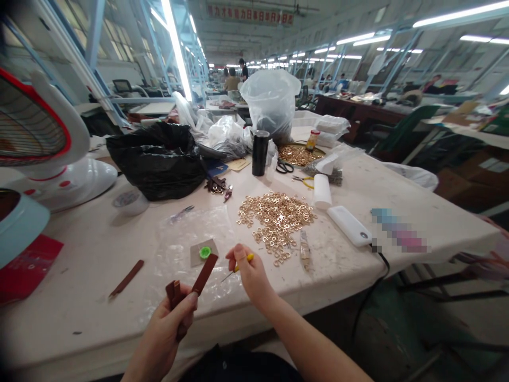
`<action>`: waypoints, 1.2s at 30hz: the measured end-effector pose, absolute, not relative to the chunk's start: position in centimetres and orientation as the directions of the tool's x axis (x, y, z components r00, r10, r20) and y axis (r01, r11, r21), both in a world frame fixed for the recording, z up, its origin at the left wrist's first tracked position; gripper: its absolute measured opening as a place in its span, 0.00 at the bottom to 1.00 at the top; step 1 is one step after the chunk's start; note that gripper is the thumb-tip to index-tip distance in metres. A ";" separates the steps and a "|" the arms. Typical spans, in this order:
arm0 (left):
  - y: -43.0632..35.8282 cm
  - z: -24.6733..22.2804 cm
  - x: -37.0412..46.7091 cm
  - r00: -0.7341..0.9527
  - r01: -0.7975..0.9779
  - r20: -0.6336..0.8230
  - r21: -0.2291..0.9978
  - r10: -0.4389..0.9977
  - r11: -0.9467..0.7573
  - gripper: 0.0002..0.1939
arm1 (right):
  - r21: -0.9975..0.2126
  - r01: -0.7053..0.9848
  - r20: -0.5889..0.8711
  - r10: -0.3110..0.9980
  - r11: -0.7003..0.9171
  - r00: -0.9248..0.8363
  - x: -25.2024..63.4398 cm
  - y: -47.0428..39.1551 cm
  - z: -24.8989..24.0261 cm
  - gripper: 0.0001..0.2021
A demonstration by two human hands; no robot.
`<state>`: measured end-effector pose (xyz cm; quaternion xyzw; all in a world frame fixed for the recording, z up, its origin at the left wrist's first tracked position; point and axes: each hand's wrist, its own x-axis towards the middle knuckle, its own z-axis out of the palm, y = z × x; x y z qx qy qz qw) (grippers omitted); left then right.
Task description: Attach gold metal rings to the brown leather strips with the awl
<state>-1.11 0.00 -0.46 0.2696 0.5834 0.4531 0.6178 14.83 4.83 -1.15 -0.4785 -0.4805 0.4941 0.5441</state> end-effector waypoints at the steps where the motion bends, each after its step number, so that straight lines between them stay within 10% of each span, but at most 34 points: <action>1: 0.2 -0.5 -1.3 -0.106 -0.274 -0.473 0.859 0.874 0.432 0.15 | -0.991 -0.121 0.038 0.995 0.049 0.087 14.9 5.5 -1.2 0.23; 21: 1.0 -0.7 -3.9 -0.275 -0.430 -0.451 0.847 0.849 0.311 0.18 | -0.970 -0.145 0.175 0.976 0.193 0.129 10.2 10.4 -3.5 0.19; 29: 1.4 0.3 -2.0 -0.213 -0.292 -0.475 0.865 0.854 0.408 0.20 | -0.836 -0.541 0.012 0.988 0.095 0.156 12.2 6.0 0.8 0.18; 36: 0.8 0.8 -1.8 -0.152 -0.273 -0.448 0.876 0.881 0.398 0.20 | -0.825 -0.563 -0.005 0.997 0.043 0.083 11.5 4.6 0.9 0.19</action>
